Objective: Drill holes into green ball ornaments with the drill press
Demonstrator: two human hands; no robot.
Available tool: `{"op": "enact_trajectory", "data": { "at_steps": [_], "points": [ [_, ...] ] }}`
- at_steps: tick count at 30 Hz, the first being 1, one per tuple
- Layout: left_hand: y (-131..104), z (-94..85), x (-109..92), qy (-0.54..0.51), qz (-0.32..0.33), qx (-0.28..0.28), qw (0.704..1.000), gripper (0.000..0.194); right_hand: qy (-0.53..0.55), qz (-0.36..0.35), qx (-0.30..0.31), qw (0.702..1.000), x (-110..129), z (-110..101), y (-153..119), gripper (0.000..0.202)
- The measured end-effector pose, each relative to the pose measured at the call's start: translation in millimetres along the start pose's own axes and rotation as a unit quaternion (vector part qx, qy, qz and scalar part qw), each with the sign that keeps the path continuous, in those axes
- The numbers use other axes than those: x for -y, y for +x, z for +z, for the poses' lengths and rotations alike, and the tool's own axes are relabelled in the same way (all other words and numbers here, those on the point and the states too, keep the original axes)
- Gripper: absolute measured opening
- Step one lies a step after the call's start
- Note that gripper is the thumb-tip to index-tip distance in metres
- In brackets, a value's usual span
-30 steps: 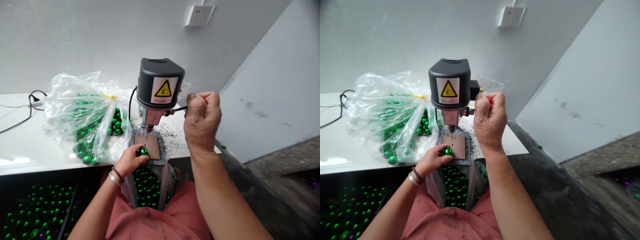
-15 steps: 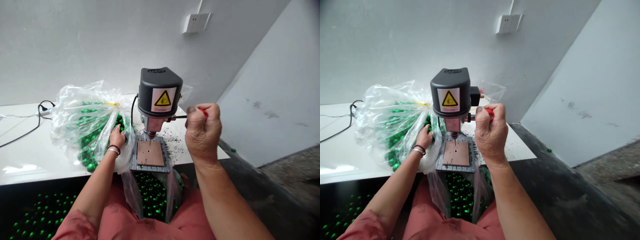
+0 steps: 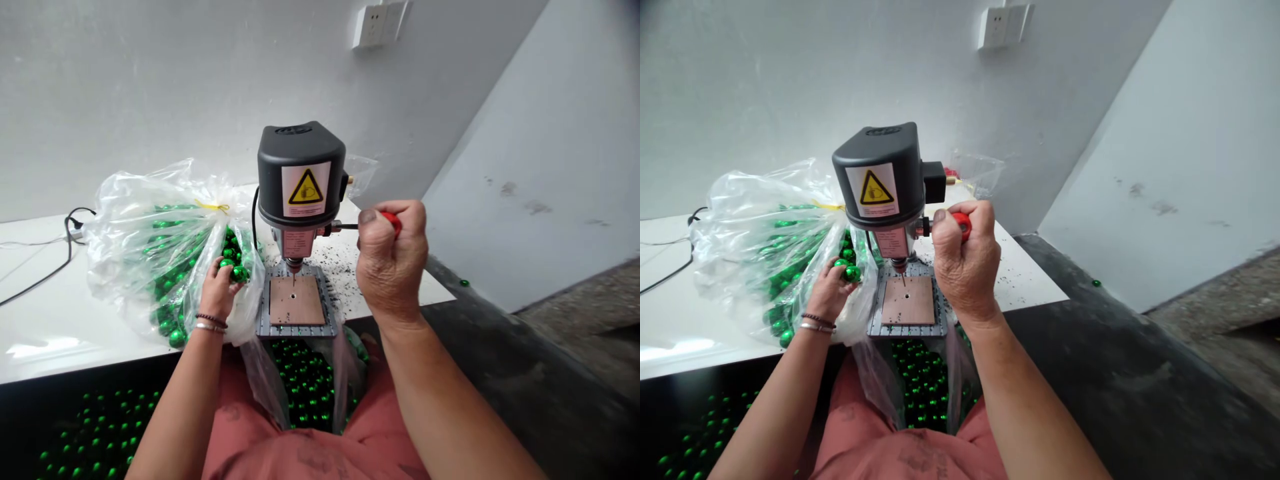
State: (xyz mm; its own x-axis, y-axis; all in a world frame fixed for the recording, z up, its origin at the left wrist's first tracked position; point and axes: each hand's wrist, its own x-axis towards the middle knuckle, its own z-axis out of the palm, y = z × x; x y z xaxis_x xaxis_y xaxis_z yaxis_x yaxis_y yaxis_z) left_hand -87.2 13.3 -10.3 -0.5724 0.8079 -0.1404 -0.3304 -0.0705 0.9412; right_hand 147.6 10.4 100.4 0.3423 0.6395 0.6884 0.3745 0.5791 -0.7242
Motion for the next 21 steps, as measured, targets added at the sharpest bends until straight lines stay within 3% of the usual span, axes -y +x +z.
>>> {"op": "enact_trajectory", "data": {
  "at_steps": [2, 5, 9, 12, 16, 18, 19, 21],
  "points": [
    [-15, -1.7, -8, -0.141, -0.074, 0.032, 0.987, 0.021, 0.004, 0.001, 0.002, 1.0, -1, 0, -1, 0.02],
    [-34, -1.8, -15, -0.25, -0.14, 0.04, 0.957, 0.009, 0.015, 0.002, 0.0, 1.0, -1, 1, -2, 0.02],
    [-40, 6.2, -12, -0.248, -0.191, 0.021, 0.949, 0.014, 0.03, 0.004, -0.002, 1.0, -1, 1, -3, 0.018],
    [-36, 13.1, -7, -0.197, -0.177, -0.029, 0.964, 0.007, 0.029, 0.007, -0.001, 1.0, -1, 1, -4, 0.017],
    [-44, 11.7, -2, -0.039, -0.042, -0.062, 0.996, 0.012, 0.013, 0.004, 0.001, 1.0, -2, 0, -3, 0.018],
    [-60, 6.2, 0, 0.078, 0.052, -0.059, 0.994, 0.019, 0.011, 0.001, 0.002, 1.0, -2, -1, -3, 0.019],
    [-71, 3.0, 3, 0.122, 0.09, -0.06, 0.987, 0.021, 0.013, -0.001, 0.004, 1.0, -2, -1, -3, 0.019],
    [-94, -2.0, 12, 0.31, 0.231, -0.023, 0.922, 0.026, 0.022, -0.004, 0.011, 1.0, -1, -2, -3, 0.02]
  ]
}}
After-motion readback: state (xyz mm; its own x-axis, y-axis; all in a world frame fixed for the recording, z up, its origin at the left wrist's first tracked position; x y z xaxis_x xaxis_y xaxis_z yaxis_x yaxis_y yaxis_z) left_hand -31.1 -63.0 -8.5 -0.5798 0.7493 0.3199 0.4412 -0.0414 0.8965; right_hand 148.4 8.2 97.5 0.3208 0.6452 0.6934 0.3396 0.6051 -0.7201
